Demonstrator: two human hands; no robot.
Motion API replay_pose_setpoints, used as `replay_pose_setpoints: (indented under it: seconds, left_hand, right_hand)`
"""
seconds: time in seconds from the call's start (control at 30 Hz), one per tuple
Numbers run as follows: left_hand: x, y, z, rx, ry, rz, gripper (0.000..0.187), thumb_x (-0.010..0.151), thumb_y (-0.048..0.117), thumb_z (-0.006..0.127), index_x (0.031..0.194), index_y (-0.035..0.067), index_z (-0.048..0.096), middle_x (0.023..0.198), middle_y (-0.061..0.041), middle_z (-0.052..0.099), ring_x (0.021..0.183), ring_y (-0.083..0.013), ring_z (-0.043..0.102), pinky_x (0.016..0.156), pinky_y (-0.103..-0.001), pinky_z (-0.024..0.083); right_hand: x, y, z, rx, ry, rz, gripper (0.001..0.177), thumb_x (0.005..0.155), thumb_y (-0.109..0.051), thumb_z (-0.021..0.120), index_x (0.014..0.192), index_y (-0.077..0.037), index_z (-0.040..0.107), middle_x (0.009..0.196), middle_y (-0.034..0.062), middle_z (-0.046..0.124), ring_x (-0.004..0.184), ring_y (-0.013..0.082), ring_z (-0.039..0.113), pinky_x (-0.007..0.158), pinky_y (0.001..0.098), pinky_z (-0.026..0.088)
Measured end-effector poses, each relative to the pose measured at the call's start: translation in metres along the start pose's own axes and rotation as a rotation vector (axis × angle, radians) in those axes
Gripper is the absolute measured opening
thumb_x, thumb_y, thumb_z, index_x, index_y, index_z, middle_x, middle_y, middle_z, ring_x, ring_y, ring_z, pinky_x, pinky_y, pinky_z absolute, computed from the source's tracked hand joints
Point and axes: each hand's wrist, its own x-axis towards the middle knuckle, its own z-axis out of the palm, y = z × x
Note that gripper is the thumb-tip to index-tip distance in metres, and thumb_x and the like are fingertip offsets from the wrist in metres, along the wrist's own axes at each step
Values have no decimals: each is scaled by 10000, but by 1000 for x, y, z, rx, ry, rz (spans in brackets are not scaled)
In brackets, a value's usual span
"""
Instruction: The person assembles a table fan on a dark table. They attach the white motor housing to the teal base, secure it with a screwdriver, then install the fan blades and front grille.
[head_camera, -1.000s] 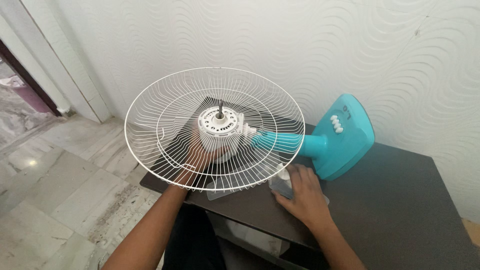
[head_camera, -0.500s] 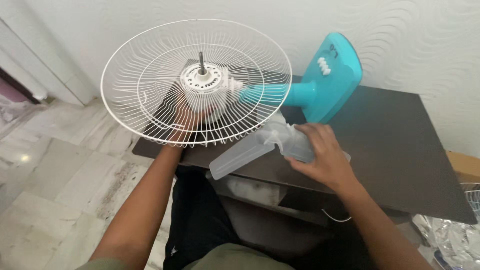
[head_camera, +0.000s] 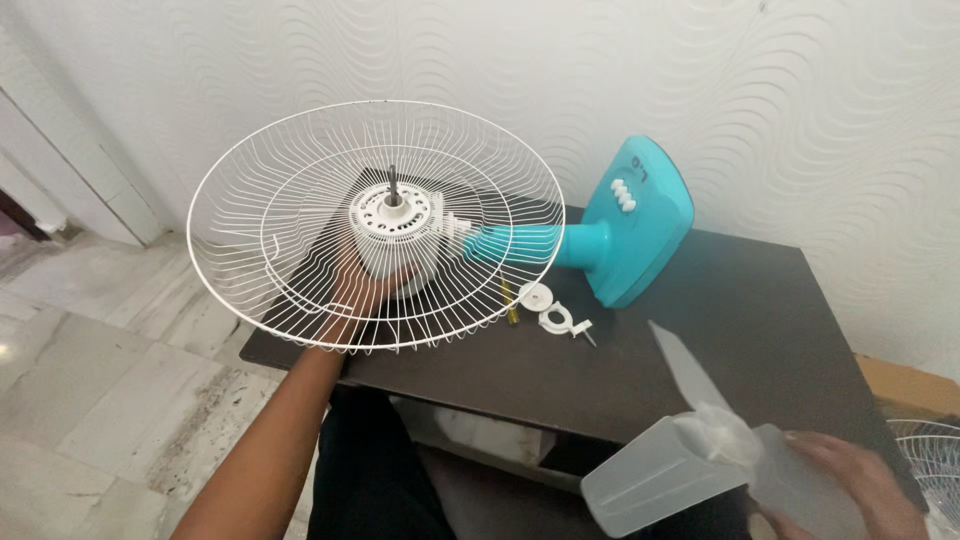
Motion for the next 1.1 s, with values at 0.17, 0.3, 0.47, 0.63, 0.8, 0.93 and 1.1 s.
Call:
replay_pose_setpoints:
  seconds: [0.17, 0.3, 0.47, 0.63, 0.8, 0.93, 1.1]
  left_hand:
    - [3, -3, 1, -8, 5, 2, 580, 918, 354, 741, 1390, 68, 561, 1368, -164, 618, 1242, -323, 615, 1029, -475, 527]
    - [-4, -5, -2, -16, 9, -4, 571, 923, 355, 737, 1386, 68, 568, 1366, -164, 620, 1240, -323, 616, 1028, -475, 529]
    - [-15, -5, 0, -21, 23, -8, 559, 929, 356, 733, 1382, 67, 577, 1364, -163, 622, 1238, -323, 617, 1026, -474, 530]
    - [-25, -1, 6, -5, 80, 37, 548, 935, 357, 729, 1378, 67, 586, 1361, -162, 624, 1235, -323, 618, 1024, -474, 531]
    - [-72, 17, 20, 275, 455, 333, 537, 941, 357, 724, 1374, 66, 595, 1359, -162, 626, 1233, -323, 619, 1022, -474, 533]
    - [-72, 54, 56, 465, 39, 444, 580, 906, 380, 728, 1383, 79, 588, 1378, -188, 593, 1241, -353, 589, 1012, -496, 505]
    - [-54, 84, 104, 549, -218, 579, 649, 895, 434, 712, 1427, 111, 528, 1422, -209, 557, 1273, -376, 553, 1021, -519, 471]
  right_hand:
    - [26, 66, -5, -280, -39, 106, 822, 621, -428, 885, 1315, -53, 652, 1201, 214, 694, 1160, 331, 690, 1070, 503, 532]
    - [67, 45, 10, -306, 1, 259, 708, 720, -464, 847, 1292, -75, 695, 1214, 223, 687, 1137, 352, 674, 1093, 509, 529]
    - [102, -6, 10, -426, 255, 31, 662, 705, -523, 805, 1212, -104, 726, 1223, 209, 682, 1208, 372, 629, 1040, 502, 461]
    - [121, -80, 17, -220, 313, 24, 362, 840, -354, 788, 1108, -115, 745, 1144, 120, 684, 1108, 278, 636, 982, 427, 484]
    - [154, -164, 46, 152, 231, -240, 271, 765, -251, 801, 963, -77, 737, 1036, 102, 691, 1034, 305, 620, 906, 448, 500]
    - [183, -211, 61, 155, 130, -390, 398, 760, -296, 787, 1073, -60, 721, 1124, 129, 685, 1070, 329, 597, 882, 478, 464]
    - [188, -230, 84, 98, 87, -391, 397, 802, -309, 771, 1107, -62, 712, 1135, 88, 715, 1067, 299, 621, 840, 474, 459]
